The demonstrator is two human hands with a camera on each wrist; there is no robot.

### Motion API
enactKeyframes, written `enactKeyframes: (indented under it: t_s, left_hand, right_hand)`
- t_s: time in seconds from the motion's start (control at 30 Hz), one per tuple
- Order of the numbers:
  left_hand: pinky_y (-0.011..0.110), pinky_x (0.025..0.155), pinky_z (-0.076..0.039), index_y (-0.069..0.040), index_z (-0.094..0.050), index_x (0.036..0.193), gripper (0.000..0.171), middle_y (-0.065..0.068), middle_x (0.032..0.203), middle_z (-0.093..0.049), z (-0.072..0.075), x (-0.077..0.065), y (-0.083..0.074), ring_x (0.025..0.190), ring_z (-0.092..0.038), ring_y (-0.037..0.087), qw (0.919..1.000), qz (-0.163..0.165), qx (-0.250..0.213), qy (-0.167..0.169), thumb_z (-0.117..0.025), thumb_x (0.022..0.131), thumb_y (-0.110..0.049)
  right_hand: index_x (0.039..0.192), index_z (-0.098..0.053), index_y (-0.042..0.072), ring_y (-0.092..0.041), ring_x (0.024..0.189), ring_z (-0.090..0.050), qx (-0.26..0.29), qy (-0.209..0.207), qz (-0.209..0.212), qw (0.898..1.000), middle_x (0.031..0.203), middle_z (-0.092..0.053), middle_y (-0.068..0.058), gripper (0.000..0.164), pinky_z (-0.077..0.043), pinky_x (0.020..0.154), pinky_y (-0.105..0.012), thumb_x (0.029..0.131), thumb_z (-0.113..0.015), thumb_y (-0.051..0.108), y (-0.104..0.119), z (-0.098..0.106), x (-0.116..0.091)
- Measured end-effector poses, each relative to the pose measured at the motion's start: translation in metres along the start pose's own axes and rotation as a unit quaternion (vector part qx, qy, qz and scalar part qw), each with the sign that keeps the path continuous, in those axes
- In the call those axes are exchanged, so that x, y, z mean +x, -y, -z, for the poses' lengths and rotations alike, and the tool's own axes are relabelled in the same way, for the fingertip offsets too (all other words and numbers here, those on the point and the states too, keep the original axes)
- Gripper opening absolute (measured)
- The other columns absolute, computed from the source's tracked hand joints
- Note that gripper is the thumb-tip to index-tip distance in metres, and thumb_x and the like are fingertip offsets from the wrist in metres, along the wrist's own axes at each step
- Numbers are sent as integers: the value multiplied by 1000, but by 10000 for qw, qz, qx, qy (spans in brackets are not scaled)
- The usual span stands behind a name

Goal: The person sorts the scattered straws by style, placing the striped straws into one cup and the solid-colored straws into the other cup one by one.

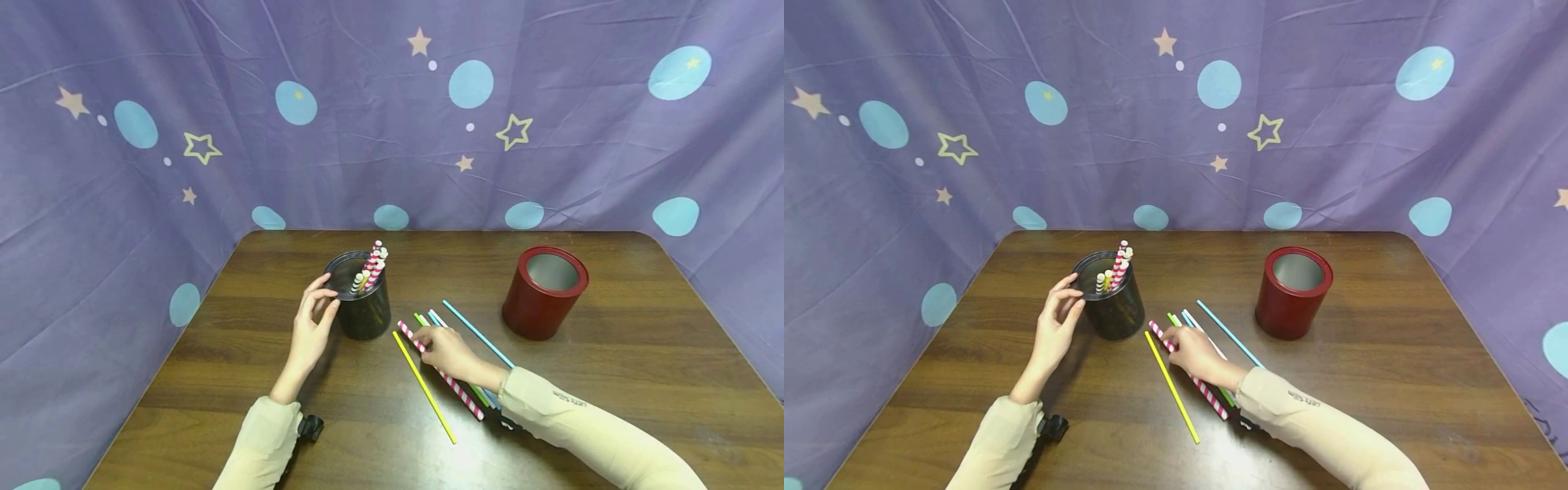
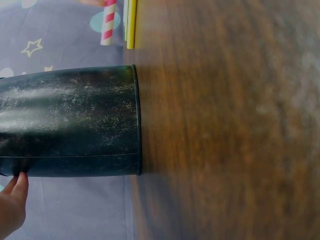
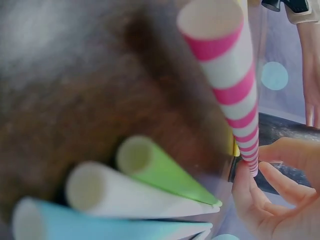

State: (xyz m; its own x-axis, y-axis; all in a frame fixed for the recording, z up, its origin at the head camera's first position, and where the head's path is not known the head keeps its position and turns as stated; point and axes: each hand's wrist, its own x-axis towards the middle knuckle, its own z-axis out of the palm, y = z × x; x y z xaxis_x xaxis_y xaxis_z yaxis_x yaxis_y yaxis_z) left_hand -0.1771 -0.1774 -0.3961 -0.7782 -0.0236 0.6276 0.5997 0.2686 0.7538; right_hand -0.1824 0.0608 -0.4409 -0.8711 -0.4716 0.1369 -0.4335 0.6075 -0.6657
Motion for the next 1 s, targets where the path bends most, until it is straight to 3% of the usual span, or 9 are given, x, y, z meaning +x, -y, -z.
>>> enactKeyframes:
  t_s: [0.3,0.57,1.0]
  left_hand:
    - [26,98,-36,15,-49,95,14,30,124,-40,0,0,0,117,-37,39,10000,-27,18,-9,-51,81,14]
    - [24,97,-36,15,-49,95,14,31,124,-40,0,0,0,117,-37,39,10000,-19,29,-14,-51,81,14]
    - [24,97,-36,15,-49,95,14,31,124,-40,0,0,-1,117,-37,39,10000,-19,51,-19,-51,81,14]
  right_hand:
    - [97,-64,6,-7,59,-51,277,-380,-73,9989,79,-63,-4,34,-41,52,-20,65,-62,-3,8,7,1]
    - [97,-63,7,-11,63,-56,410,-658,0,9970,78,-64,-2,34,-42,53,-20,65,-62,-2,13,13,3]
    - [105,-59,4,-19,67,-57,1425,-817,-74,9864,81,-61,-8,38,-45,50,-20,69,-58,-6,25,29,3]
